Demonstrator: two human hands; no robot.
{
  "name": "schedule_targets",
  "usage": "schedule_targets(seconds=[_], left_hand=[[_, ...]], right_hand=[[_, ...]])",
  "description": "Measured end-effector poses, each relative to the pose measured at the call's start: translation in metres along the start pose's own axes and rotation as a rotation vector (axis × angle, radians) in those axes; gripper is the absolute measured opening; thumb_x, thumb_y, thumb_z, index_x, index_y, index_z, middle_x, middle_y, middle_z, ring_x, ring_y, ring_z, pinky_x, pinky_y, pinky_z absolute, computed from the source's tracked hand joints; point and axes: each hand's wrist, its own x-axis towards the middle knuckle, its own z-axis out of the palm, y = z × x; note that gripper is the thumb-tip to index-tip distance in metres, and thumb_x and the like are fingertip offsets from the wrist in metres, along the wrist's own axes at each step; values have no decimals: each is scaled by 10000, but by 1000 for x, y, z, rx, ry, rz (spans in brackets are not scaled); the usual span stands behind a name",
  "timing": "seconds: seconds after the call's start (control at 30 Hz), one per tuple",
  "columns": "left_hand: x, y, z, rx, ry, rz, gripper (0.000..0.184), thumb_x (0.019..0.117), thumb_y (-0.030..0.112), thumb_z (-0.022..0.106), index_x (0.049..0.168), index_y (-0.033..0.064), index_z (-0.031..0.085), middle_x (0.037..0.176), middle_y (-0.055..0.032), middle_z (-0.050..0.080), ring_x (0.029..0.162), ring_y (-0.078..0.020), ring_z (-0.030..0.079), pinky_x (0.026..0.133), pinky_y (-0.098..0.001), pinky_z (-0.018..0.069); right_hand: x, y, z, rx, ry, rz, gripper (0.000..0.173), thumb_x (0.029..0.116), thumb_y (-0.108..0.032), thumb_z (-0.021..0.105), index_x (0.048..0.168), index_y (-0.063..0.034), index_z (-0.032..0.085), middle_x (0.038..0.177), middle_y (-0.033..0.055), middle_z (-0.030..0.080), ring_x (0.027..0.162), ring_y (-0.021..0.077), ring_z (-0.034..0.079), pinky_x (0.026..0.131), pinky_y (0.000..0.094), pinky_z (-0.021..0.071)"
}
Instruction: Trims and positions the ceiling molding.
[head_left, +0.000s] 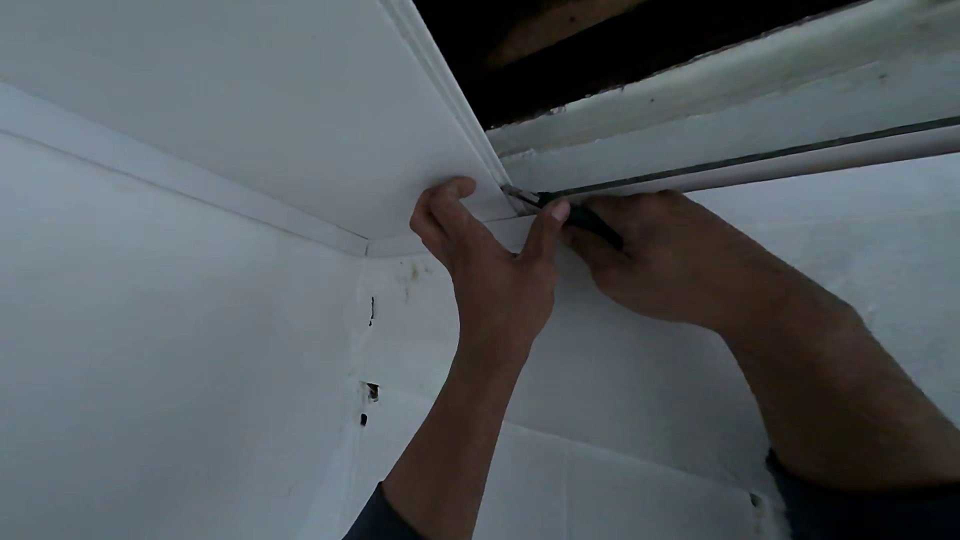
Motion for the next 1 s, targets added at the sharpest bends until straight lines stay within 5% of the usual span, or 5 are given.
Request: schedule_targets(seconds=[0.4, 0.63, 1.0], left_hand=[[-5, -8, 4, 48, 13, 72, 789, 819, 357, 857, 1415, 88, 415, 1500, -194, 320, 1394, -277, 387, 995, -399, 515], [-9, -11, 9, -57, 50, 76, 761, 852, 407, 817, 1435, 113, 428, 1507, -173, 308, 1405, -261, 374, 1007, -406, 518], [-10, -11, 6, -68, 38, 64, 762, 849, 389, 830, 1440, 115, 436, 1522, -175, 296, 1407, -262, 375, 991, -394, 529]], right_hand=[[-7, -4, -7, -69, -88, 89, 310, 1065, -366, 513, 881, -144, 628, 712, 45, 586, 673, 242, 619, 552, 472, 484], [-9, 4, -2, 63, 55, 2, 312, 1061, -408, 494, 904, -184, 645, 656, -25, 537, 579, 143, 549, 495, 388, 441], [-7, 6, -2, 67, 36, -19, 311, 1059, -406, 507, 914, -177, 659, 668, -14, 551, 594, 148, 564, 506, 400, 457]])
